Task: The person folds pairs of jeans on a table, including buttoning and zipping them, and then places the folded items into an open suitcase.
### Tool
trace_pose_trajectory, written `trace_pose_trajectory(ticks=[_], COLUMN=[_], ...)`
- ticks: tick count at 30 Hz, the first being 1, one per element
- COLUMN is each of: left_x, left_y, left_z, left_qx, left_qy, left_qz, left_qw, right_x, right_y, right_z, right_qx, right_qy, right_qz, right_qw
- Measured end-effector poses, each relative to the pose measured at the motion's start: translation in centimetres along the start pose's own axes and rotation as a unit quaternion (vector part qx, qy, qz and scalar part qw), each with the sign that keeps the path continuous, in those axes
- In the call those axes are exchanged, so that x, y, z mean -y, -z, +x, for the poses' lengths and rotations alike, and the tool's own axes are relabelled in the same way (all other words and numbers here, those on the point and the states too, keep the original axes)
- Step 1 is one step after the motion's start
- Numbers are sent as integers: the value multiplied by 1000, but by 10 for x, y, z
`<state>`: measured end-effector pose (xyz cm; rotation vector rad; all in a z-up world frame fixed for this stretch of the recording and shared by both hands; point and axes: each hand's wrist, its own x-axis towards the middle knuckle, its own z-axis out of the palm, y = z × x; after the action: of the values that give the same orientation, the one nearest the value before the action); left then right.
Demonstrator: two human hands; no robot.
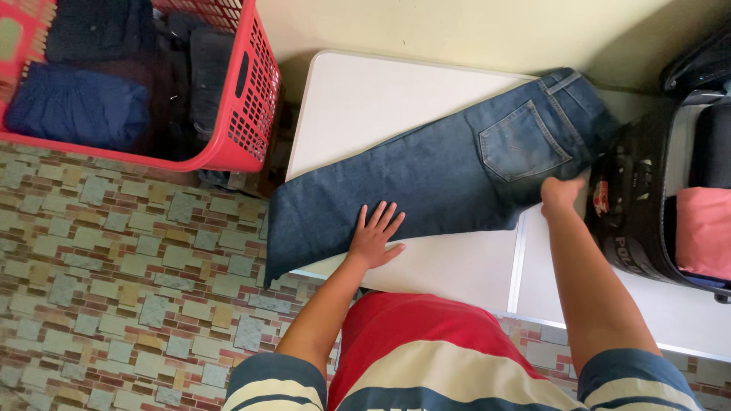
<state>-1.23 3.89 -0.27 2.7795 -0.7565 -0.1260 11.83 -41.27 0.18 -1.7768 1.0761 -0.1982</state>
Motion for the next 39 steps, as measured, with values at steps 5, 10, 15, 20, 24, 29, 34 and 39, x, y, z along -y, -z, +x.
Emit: trace_pose_trajectory(ticks=[5, 10, 15, 20, 24, 29, 34, 39], left_x=[4, 3, 4, 6, 6, -4, -24, -21], left_y=[-1, -1, 2, 2, -3, -33, -66, -63], left_z=[1, 7, 11, 15, 20, 29, 41, 41], left_qx=[1, 21, 38, 53, 34, -32, -88, -82], left_qy=[-5, -5, -9, -17, -17, -35, -48, 1], left_qz=[-3, 3, 0, -2, 12, 46, 182, 106], left_qw=[1000, 1000, 999, 998, 999, 998, 978, 991], right_x=[-35, -44, -45, -17, -9, -37, -57, -47], right_y=[-23, -60, -68, -47, -52, -64, -73, -57], right_z=[-56, -155, -190, -196, -196, -202, -191, -169], right_qx=[-121, 152, 205, 262, 237, 168, 95, 142], right_qy=[301, 479, 470, 455, 508, 567, 634, 647], right_qz=[-319, -398, -489, -531, -649, -680, -625, -594], right_qw=[890, 767, 706, 665, 515, 433, 446, 457])
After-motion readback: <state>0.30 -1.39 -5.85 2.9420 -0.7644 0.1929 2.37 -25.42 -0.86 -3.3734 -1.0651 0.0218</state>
